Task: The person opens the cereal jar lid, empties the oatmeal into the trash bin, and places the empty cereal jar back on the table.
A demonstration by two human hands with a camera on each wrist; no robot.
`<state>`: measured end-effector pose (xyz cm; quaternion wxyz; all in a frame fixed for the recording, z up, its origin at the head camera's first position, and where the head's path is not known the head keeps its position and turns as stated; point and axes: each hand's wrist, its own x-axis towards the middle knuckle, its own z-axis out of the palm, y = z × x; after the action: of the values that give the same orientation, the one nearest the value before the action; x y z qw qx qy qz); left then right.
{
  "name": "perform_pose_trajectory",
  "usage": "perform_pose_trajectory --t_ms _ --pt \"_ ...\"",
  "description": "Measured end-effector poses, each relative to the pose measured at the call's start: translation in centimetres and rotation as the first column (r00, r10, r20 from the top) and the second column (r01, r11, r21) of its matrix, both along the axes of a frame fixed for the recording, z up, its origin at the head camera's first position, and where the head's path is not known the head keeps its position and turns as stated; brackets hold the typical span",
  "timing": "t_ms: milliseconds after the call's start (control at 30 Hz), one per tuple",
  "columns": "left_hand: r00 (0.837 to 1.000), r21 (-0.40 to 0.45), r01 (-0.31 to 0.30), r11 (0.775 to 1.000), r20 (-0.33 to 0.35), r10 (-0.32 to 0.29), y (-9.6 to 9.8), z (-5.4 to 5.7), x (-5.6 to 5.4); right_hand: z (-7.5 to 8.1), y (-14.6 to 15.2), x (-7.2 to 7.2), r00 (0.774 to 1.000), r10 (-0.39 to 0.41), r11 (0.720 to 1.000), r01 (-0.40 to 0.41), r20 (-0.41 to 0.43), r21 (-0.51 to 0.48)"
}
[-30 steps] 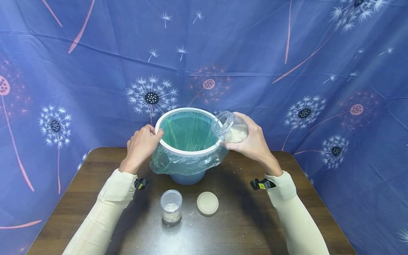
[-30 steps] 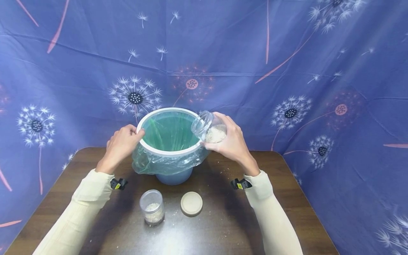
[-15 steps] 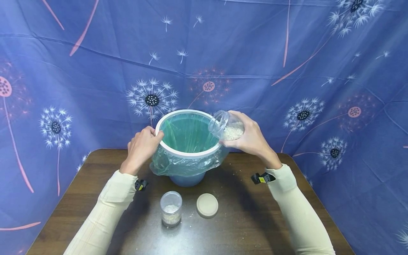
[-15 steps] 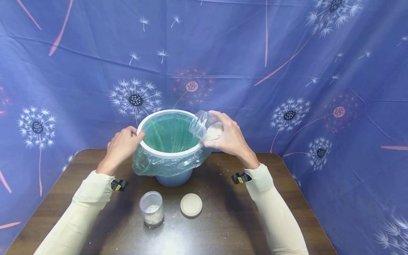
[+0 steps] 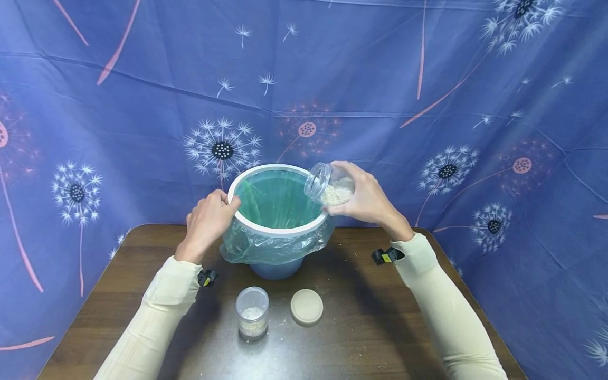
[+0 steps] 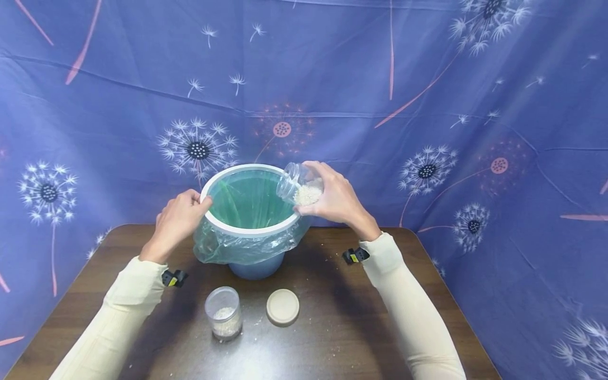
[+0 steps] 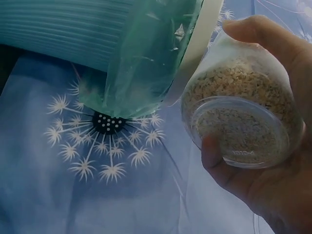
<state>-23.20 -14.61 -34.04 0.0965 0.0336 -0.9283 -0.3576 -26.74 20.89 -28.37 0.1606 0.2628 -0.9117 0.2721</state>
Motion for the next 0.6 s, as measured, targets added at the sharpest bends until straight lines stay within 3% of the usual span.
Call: perform_pose_trajectory --t_ms 433,600 --pt "1.0 -0.005 0.002 1.0 -0.004 -0.002 -0.2 0.1 0.0 1.4 -1.2 -0.6 0.999 0.015 0.976 -0.006 -0.041 0.219" --pt "1.0 -0.006 0.003 1.0 -0.003 -0.003 -0.1 -0.1 0.0 1.5 -1.5 -0.7 0.998 0.022 0.966 -0.005 -0.061 0.26"
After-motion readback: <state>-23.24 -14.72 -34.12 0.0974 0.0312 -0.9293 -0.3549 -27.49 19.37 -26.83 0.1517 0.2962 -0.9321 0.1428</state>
